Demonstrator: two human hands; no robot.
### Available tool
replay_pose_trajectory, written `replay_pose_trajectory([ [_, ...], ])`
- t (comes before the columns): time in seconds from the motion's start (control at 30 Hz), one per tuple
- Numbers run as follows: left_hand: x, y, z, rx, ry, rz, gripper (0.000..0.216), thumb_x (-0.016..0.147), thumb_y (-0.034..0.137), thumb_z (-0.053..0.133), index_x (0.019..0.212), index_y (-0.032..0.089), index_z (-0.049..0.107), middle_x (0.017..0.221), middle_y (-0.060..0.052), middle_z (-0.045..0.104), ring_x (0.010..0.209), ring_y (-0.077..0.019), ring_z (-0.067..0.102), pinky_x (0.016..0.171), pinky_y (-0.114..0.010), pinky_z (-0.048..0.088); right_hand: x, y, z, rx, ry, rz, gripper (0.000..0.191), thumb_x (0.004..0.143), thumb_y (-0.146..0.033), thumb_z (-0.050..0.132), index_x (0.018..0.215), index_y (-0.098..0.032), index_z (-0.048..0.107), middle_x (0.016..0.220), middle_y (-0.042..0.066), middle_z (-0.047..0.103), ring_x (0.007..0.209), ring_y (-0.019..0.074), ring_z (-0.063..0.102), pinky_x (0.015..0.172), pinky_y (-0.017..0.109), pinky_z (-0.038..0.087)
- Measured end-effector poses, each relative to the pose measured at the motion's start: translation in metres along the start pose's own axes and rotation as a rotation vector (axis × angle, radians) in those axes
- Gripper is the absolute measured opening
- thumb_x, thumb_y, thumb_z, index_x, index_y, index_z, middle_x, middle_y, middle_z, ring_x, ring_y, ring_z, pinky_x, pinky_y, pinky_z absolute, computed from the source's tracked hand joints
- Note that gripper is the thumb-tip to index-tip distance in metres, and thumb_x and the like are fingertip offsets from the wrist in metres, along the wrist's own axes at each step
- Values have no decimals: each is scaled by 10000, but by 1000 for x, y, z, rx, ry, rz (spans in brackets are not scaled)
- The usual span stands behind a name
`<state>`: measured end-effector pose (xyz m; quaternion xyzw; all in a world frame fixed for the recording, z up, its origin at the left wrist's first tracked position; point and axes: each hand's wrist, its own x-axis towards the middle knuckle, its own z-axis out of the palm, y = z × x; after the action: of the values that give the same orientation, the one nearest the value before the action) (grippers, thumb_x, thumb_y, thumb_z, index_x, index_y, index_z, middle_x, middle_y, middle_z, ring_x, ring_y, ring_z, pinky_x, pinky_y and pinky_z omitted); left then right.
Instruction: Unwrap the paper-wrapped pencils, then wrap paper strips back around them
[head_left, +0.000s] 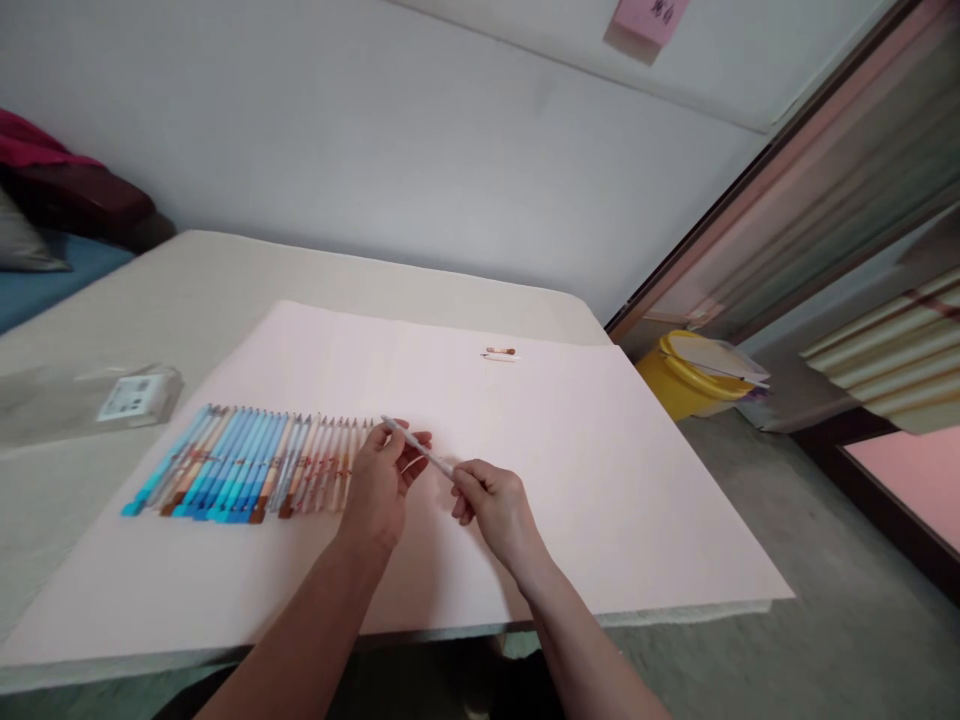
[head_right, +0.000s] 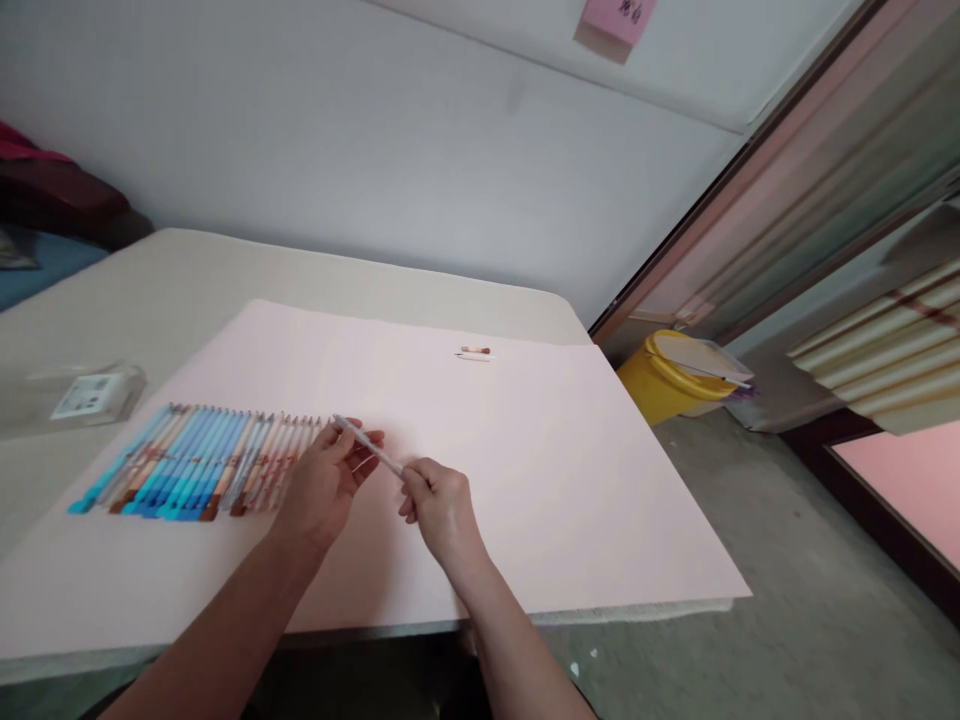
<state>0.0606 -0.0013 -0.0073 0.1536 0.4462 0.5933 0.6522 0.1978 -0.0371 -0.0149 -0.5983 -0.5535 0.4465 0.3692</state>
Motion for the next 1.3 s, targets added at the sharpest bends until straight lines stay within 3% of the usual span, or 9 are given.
replay_pose_trajectory([
  [0.13,-1,-1,1,-35,-39,-24,186,723,278,643,861,182,563,783,-48,658,783,-163,624,683,-284,465,3,0,-3,95,18,41,231,836,-296,474,660,-173,560,459,-34,529,386,97,482,408,196,394],
  [0.33,3,-3,-2,28,78,63,172,661,258,706,756,173,592,731,22,576,667,-77,549,673,-223,446,-1,-5,-1,43,7,19,229,833,-291,478,652,-180,563,454,-41,523,393,96,487,418,193,400],
  [0.5,5,-1,-4,-37,46,39,234,678,121,647,906,162,612,824,-54,647,798,-147,613,757,-296,462,0,-3,-1,51,18,32,233,835,-273,471,639,-178,553,437,-45,511,370,94,468,399,191,383],
  [0.57,4,0,-3,-53,46,16,203,685,132,642,882,163,606,857,-67,656,838,-159,615,762,-298,458,0,-2,-1,28,29,10,237,843,-272,467,644,-178,556,443,-44,512,377,93,472,409,191,389],
  [0.77,4,0,-3,-14,111,39,148,656,189,696,777,186,612,760,22,594,699,-74,562,693,-217,432,-2,-3,-2,-14,11,-4,233,854,-271,461,662,-181,559,457,-43,516,393,94,487,424,188,398],
  [0.97,7,0,-5,-64,87,-11,214,694,105,615,898,167,628,874,-72,658,846,-158,617,754,-292,447,-2,-2,-1,-3,16,12,231,852,-270,462,663,-178,557,449,-45,508,378,92,476,407,185,388],
  [1.17,8,-2,-6,3,133,22,196,638,201,715,819,191,642,799,23,590,716,-65,537,686,-212,404,-2,-6,-1,-18,-2,21,235,850,-258,460,651,-175,556,449,-43,508,388,90,482,412,179,389],
  [1.3,10,0,-7,-61,79,3,246,628,110,681,864,174,650,800,-20,614,771,-114,580,729,-257,430,-2,-5,-1,-15,2,30,236,849,-259,464,648,-176,555,450,-44,504,381,87,479,403,176,385],
])
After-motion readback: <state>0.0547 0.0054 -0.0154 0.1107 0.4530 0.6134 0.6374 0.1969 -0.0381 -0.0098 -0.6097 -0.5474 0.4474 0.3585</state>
